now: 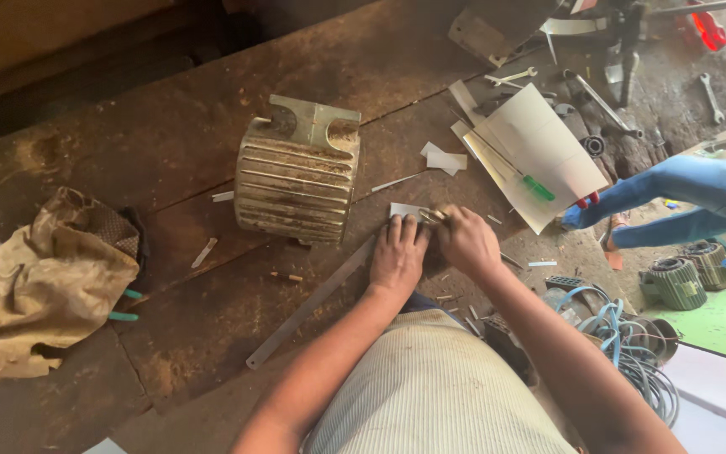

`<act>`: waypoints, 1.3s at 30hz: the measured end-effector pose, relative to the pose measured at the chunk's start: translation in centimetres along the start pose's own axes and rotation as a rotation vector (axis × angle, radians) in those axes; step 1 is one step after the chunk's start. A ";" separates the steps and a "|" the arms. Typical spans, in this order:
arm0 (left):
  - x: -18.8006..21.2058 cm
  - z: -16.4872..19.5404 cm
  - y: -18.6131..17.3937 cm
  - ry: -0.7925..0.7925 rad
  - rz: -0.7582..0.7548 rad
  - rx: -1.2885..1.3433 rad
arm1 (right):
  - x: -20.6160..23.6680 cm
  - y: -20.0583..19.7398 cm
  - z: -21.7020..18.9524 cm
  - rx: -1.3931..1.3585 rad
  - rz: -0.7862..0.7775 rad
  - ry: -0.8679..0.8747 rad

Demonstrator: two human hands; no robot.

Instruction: The person cuts small white strips with scissors and inserts them into the slots of a motor stator. They repeatedly cut, fold, and place the strips into the stator, occasionally adjusting the stator's position on the workbench.

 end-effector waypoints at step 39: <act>-0.6 1.2 -10.9 0.188 0.197 0.675 | 1.4 3.5 3.6 -1.175 -0.331 0.377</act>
Point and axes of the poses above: each hand's wrist, its own x-axis away from the middle knuckle, its own y-axis out of the palm, z = x × y, the point moved 9 cm from there along -x, towards the middle knuckle, and after that the axes turned 4 degrees about y, right-handed, at the moved point
